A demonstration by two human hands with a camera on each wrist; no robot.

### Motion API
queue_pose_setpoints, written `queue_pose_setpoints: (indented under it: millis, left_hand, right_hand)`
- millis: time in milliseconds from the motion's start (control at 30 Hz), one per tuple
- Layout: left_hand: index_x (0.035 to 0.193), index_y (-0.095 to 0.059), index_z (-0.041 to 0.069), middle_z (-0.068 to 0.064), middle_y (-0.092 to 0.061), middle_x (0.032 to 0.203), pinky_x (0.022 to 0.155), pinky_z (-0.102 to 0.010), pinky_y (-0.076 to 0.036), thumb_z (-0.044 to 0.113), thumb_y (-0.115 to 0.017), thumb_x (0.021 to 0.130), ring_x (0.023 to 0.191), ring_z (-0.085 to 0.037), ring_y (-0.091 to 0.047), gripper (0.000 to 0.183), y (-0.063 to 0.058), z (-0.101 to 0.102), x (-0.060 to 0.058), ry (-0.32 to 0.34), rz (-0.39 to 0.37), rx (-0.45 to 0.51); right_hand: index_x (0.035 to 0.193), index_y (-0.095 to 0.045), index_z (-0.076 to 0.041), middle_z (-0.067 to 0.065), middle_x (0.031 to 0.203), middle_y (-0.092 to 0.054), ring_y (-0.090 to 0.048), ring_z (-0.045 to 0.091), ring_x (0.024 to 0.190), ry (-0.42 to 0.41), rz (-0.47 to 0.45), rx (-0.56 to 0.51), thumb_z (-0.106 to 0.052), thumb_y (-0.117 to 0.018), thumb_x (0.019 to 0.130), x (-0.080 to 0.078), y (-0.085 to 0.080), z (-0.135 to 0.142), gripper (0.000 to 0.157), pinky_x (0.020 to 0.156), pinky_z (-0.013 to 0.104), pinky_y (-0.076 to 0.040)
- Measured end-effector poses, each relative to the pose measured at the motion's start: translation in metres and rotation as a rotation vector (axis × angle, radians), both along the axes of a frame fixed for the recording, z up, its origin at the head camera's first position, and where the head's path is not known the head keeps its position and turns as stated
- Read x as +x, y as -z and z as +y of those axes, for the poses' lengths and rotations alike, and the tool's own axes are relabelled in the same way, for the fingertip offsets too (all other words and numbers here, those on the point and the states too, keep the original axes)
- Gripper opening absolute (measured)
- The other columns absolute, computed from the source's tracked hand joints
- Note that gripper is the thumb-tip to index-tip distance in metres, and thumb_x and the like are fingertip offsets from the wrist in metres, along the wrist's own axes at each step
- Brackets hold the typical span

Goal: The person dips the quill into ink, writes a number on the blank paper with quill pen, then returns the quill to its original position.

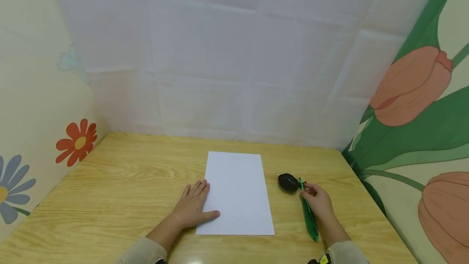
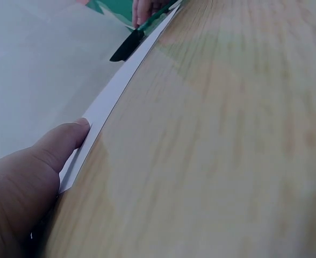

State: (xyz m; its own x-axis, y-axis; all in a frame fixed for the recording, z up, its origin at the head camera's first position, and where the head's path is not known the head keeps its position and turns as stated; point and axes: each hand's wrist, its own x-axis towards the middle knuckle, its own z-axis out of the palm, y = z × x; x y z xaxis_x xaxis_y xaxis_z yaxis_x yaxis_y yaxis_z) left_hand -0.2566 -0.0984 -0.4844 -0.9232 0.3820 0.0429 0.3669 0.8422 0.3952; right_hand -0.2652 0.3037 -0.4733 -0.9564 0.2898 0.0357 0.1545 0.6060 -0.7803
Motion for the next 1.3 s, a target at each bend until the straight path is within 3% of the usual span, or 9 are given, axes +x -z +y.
queue_pose_setpoints:
  millis: [433,1100,1300]
  left_hand:
    - [0.150,-0.031,-0.004,-0.021,-0.024,0.160,0.122,-0.059,-0.007,0.068,-0.061,0.082,0.151,-0.037,-0.018,0.104,0.002,0.000,0.000,-0.001,-0.013,0.013]
    - [0.150,-0.032,-0.005,-0.021,-0.026,0.160,0.122,-0.059,-0.008,0.067,-0.062,0.082,0.151,-0.037,-0.019,0.103,0.000,0.001,0.002,-0.008,-0.014,0.023]
    - [0.150,-0.033,-0.004,-0.021,-0.026,0.160,0.122,-0.059,-0.008,0.067,-0.062,0.082,0.151,-0.036,-0.019,0.102,-0.002,0.001,0.002,-0.014,-0.014,0.016]
  right_hand:
    - [0.125,-0.060,0.003,0.019,0.106,-0.066,-0.060,0.028,0.096,-0.008,-0.021,0.040,-0.018,-0.065,0.091,-0.002,0.003,0.000,0.040,0.069,0.024,-0.045]
    - [0.127,-0.059,0.003,0.020,0.104,-0.066,-0.061,0.028,0.093,0.034,-0.003,-0.008,-0.015,-0.059,0.095,-0.002,-0.003,-0.004,0.037,0.067,0.024,-0.044]
    - [0.128,-0.058,0.002,0.018,0.100,-0.067,-0.059,0.012,0.080,0.021,0.046,-0.052,-0.013,-0.059,0.094,-0.003,-0.007,-0.006,0.037,0.065,0.022,-0.046]
